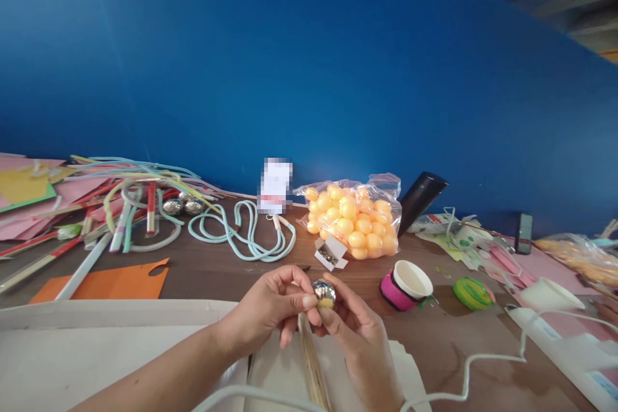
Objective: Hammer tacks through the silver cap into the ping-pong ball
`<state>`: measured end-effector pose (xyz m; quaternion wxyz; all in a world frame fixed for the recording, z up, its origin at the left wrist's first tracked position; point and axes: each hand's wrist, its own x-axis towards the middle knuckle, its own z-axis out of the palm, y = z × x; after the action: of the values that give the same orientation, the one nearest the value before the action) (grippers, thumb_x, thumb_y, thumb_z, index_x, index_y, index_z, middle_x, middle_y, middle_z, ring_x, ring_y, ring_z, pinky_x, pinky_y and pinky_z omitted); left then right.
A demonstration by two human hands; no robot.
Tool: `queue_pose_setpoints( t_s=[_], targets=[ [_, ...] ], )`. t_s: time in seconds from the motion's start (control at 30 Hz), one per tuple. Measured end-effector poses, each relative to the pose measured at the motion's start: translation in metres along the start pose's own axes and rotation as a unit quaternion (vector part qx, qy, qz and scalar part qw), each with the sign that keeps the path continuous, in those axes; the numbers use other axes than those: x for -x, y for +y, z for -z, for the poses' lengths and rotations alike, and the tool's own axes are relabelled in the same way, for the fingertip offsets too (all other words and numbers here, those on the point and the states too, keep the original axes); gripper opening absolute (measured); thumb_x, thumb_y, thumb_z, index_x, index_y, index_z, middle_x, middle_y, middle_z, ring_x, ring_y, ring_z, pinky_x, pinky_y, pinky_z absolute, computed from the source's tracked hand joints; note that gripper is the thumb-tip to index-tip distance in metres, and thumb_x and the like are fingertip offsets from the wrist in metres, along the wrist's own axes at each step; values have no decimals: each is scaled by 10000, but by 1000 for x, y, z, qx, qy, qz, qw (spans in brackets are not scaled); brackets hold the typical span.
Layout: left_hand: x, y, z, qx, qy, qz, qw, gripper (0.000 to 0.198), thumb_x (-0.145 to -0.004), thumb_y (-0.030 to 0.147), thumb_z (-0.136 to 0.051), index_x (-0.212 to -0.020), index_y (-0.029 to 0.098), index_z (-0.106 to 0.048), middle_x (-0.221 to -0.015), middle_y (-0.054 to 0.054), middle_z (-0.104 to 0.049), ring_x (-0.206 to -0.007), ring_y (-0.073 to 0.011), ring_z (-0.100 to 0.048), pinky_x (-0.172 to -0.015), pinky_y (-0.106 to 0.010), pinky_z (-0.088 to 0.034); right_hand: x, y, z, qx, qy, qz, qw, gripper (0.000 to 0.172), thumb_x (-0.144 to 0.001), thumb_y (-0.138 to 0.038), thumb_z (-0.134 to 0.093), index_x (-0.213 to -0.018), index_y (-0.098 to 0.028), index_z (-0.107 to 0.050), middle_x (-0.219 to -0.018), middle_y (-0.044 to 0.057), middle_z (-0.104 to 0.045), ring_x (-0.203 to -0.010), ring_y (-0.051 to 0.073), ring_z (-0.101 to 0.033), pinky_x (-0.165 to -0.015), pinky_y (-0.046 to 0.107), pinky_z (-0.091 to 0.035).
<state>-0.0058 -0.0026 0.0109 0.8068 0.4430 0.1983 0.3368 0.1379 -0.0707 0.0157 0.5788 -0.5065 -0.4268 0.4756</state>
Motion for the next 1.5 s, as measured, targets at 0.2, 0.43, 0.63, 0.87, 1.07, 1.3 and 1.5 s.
queue_pose_setpoints(
  t_s=[0.2,0.43,0.63,0.87,1.07,1.3,1.5],
  targets=[
    [0,1,1,-11,-5,-9,1000,158,-753,220,-633,-746,146,-493,-629,-45,-692,-306,-28,-448,-291,-112,-264,1,-1,0,19,6,-3,1000,395,-750,-291,-687,-1120,-180,-602,-780,31,-672,-696,165,-579,-655,283,-493],
    [0,0,2,-24,-7,4,1000,225,-745,259,-642,-737,157,-442,-633,-55,-696,-282,-25,-433,-288,-114,-214,3,1,3,42,-4,2,999,389,-764,-298,-673,-1134,-211,-590,-826,20,-662,-744,168,-584,-690,274,-492],
    [0,0,4,-35,-12,7,999,252,-737,291,-650,-730,163,-433,-640,-56,-698,-265,-5,-373,-276,-118,-187,3,2,3,35,-13,13,999,377,-770,-282,-667,-1133,-214,-593,-806,13,-657,-721,160,-588,-672,265,-497],
    [0,0,7,-39,-19,14,999,234,-740,287,-643,-757,166,-444,-628,-41,-692,-248,1,-309,-252,-131,-135,1,6,2,20,-2,12,1000,382,-736,-267,-698,-1106,-212,-622,-843,24,-659,-726,169,-604,-635,259,-519],
    [-1,-1,9,-40,-32,15,999,242,-746,295,-641,-757,173,-432,-628,-41,-692,-249,-2,-301,-249,-126,-142,2,5,-5,-1,37,30,999,379,-694,-290,-723,-1059,-208,-659,-821,26,-665,-668,167,-608,-592,259,-531],
    [0,1,9,-47,-40,17,998,233,-750,292,-635,-755,173,-435,-636,-44,-693,-253,-3,-309,-256,-133,-145,3,1,-11,-4,60,35,998,373,-663,-305,-737,-1020,-209,-688,-805,26,-649,-650,169,-597,-565,258,-531],
    [0,1,10,-52,-44,16,998,229,-752,288,-632,-759,171,-435,-639,-41,-692,-252,-3,-307,-257,-142,-143,3,2,-10,7,64,38,997,385,-655,-304,-743,-1025,-213,-688,-848,33,-644,-688,179,-592,-572,258,-539]
  ],
)
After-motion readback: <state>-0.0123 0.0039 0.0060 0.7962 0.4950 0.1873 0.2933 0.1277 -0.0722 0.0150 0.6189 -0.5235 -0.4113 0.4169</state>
